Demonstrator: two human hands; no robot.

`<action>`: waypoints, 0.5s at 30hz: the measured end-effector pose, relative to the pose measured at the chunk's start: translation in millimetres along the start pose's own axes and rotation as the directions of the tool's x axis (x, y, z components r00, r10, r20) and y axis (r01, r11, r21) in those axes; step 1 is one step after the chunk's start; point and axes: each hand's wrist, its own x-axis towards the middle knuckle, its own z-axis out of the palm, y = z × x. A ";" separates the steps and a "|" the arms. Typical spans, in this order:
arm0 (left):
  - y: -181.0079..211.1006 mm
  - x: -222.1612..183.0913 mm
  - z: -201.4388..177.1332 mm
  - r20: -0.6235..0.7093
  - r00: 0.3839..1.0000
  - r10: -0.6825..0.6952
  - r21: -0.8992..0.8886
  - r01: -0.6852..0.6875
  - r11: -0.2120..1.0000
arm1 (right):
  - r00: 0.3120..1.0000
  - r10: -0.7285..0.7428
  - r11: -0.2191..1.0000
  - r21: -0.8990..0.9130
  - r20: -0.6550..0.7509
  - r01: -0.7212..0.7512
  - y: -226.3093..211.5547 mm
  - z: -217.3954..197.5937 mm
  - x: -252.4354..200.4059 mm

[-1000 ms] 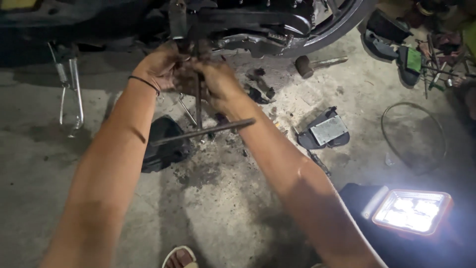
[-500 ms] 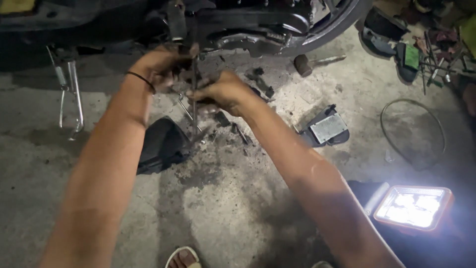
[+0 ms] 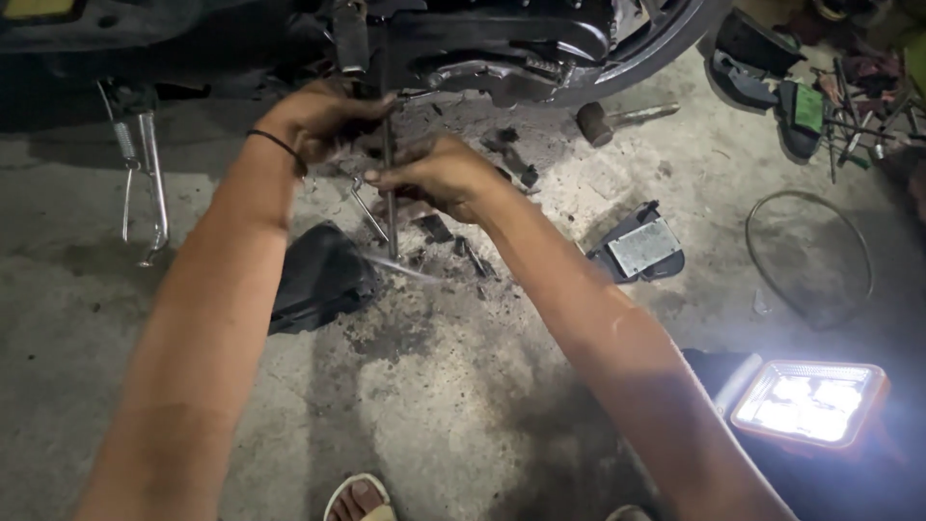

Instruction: Disassembling motorcycle engine components using a T-wrench and removing covers

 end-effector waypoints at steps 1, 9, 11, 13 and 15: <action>1.1 0.9 0.3 0.002 1.000 -0.002 -0.001 0.002 1.000 | 1.000 0.003 1.000 0.001 0.000 -0.003 -2.3 2.6 -1.7; 16.5 -20.4 2.1 -0.007 0.995 -0.103 0.250 0.102 0.963 | 0.989 0.145 0.935 0.321 0.034 -0.148 -28.5 8.4 -27.7; 8.1 -19.8 -2.4 -0.019 0.997 -0.078 0.261 0.080 0.962 | 0.989 0.146 0.929 0.338 0.037 -0.150 -28.7 7.2 -37.3; -1.3 -21.0 -0.9 -0.031 0.998 -0.054 0.271 0.061 0.961 | 0.988 0.150 0.923 0.353 0.042 -0.155 -20.5 3.0 -43.1; -9.9 -23.7 7.2 0.183 0.983 -0.028 0.096 0.011 0.995 | 0.988 0.131 0.961 0.235 0.082 -0.147 -5.9 -5.5 -45.4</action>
